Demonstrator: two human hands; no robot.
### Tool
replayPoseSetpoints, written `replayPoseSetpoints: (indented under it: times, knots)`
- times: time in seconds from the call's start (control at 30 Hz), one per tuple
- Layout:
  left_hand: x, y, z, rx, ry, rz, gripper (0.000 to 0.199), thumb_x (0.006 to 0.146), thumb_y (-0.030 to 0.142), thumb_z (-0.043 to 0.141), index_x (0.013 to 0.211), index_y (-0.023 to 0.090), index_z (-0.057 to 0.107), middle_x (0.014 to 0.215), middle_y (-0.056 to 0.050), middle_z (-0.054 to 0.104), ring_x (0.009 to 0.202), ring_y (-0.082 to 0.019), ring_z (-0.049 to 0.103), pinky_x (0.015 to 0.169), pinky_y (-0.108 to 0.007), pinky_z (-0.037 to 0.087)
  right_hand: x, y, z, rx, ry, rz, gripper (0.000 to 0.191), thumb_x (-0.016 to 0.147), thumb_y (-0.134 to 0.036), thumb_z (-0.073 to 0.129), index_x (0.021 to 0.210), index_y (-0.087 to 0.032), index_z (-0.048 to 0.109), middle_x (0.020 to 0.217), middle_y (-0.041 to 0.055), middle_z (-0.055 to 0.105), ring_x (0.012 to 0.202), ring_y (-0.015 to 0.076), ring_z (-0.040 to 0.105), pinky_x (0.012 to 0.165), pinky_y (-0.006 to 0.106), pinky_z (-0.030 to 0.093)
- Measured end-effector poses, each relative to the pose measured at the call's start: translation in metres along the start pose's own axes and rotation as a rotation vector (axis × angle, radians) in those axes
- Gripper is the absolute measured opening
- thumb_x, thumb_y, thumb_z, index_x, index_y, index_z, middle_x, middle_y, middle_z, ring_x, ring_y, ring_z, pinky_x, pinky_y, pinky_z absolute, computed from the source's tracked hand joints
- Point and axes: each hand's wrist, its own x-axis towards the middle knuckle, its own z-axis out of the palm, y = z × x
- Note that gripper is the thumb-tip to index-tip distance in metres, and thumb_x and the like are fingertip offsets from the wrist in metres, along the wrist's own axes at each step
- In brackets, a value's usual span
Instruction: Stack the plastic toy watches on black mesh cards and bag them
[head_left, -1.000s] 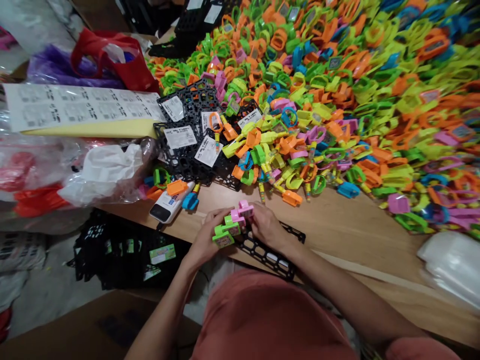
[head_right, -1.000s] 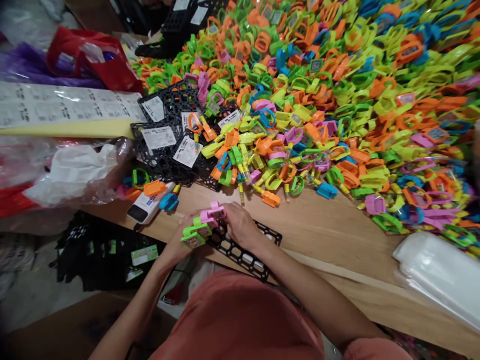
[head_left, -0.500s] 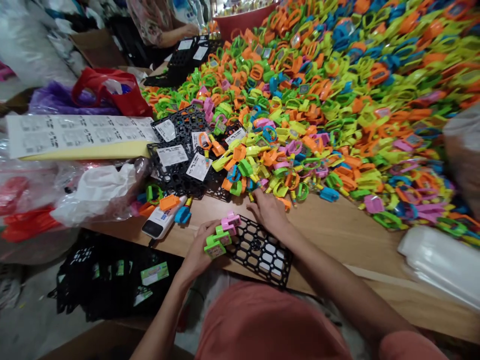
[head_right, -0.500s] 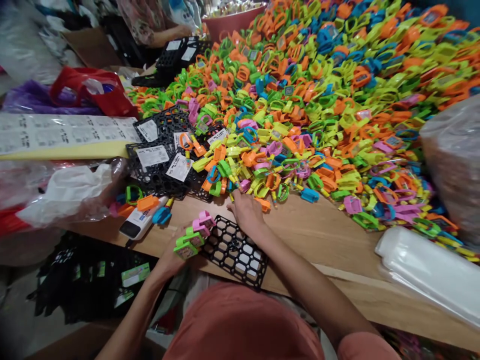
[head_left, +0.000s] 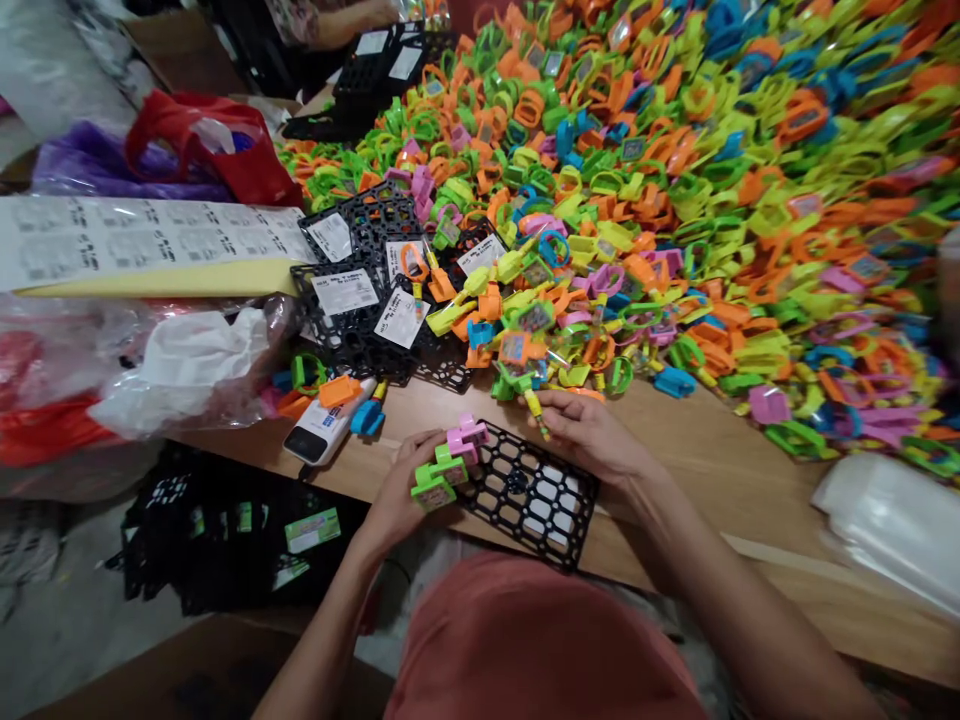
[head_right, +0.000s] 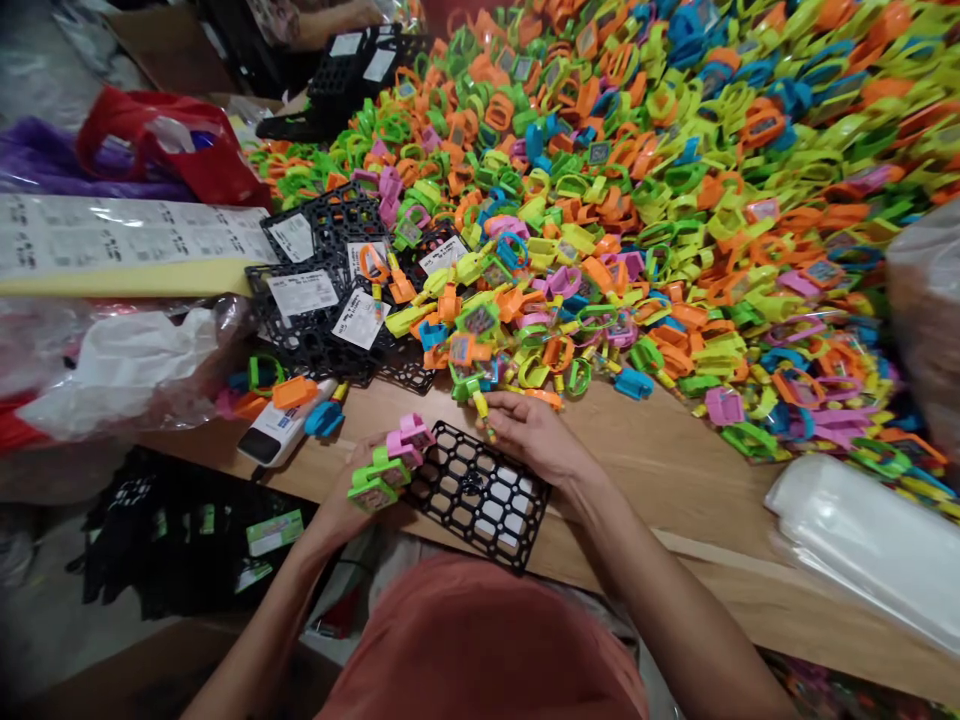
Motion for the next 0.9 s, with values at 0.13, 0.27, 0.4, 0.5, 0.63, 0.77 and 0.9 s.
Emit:
replayPoseSetpoints:
  times: [0.13, 0.27, 0.4, 0.5, 0.63, 0.77, 0.9]
  knots:
    - [0.000, 0.002, 0.000, 0.003, -0.027, 0.015, 0.051, 0.084, 0.039, 0.072, 0.133, 0.023, 0.067, 0.134, -0.015, 0.062, 0.131, -0.034, 0.053, 0.113, -0.051, 0.037, 0.007, -0.004, 0.006, -0.081, 0.110, -0.122, 0.047, 0.070, -0.049, 0.087, 0.103, -0.019, 0.072, 0.086, 0.0036, 0.069, 0.071, 0.0150, 0.056, 0.066, 0.028, 0.046]
    - [-0.001, -0.002, 0.001, 0.036, -0.014, 0.022, 0.049, 0.085, 0.035, 0.070, 0.132, 0.023, 0.067, 0.133, -0.014, 0.063, 0.129, -0.033, 0.054, 0.112, -0.049, 0.039, 0.007, -0.002, 0.009, -0.332, 0.160, -0.276, 0.031, 0.082, -0.041, 0.074, 0.103, -0.019, 0.071, 0.087, 0.0018, 0.067, 0.078, 0.0176, 0.058, 0.073, 0.031, 0.047]
    - [-0.002, -0.006, 0.002, 0.056, 0.013, 0.041, 0.052, 0.083, 0.033, 0.071, 0.134, 0.022, 0.066, 0.135, -0.014, 0.061, 0.126, -0.032, 0.056, 0.111, -0.048, 0.039, 0.003, 0.009, 0.016, -0.559, 0.132, -0.385, 0.015, 0.091, -0.029, 0.060, 0.098, -0.020, 0.069, 0.090, 0.0024, 0.068, 0.085, 0.0197, 0.061, 0.079, 0.032, 0.048]
    - [-0.001, -0.005, 0.001, 0.071, 0.016, 0.036, 0.050, 0.083, 0.032, 0.070, 0.131, 0.021, 0.067, 0.132, -0.015, 0.062, 0.124, -0.032, 0.057, 0.109, -0.048, 0.041, 0.007, 0.025, 0.025, -0.650, 0.094, -0.438, 0.016, 0.093, -0.023, 0.054, 0.101, -0.019, 0.068, 0.092, 0.0040, 0.070, 0.084, 0.0207, 0.063, 0.078, 0.033, 0.049]
    - [-0.001, -0.003, 0.000, 0.065, 0.005, 0.045, 0.045, 0.085, 0.032, 0.067, 0.129, 0.021, 0.068, 0.131, -0.014, 0.062, 0.123, -0.031, 0.057, 0.109, -0.049, 0.042, 0.022, 0.046, 0.034, -0.777, 0.088, -0.550, 0.018, 0.092, -0.014, 0.051, 0.099, -0.019, 0.067, 0.087, 0.0057, 0.070, 0.080, 0.0220, 0.064, 0.075, 0.032, 0.049]
    - [-0.002, -0.006, 0.000, 0.051, 0.004, 0.047, 0.053, 0.082, 0.029, 0.072, 0.135, 0.022, 0.065, 0.133, -0.014, 0.062, 0.125, -0.032, 0.056, 0.111, -0.049, 0.041, 0.036, 0.058, 0.032, -0.854, 0.032, -0.701, 0.025, 0.091, -0.006, 0.045, 0.099, -0.018, 0.065, 0.087, 0.0072, 0.068, 0.082, 0.0232, 0.062, 0.077, 0.033, 0.049]
    - [-0.002, -0.010, 0.002, 0.014, -0.005, 0.055, 0.058, 0.081, 0.030, 0.076, 0.138, 0.025, 0.064, 0.138, -0.012, 0.060, 0.129, -0.031, 0.054, 0.114, -0.048, 0.042, 0.043, 0.062, 0.031, -0.946, -0.049, -0.850, 0.030, 0.085, 0.001, 0.041, 0.097, -0.019, 0.060, 0.085, 0.0077, 0.063, 0.080, 0.0237, 0.056, 0.075, 0.033, 0.048]
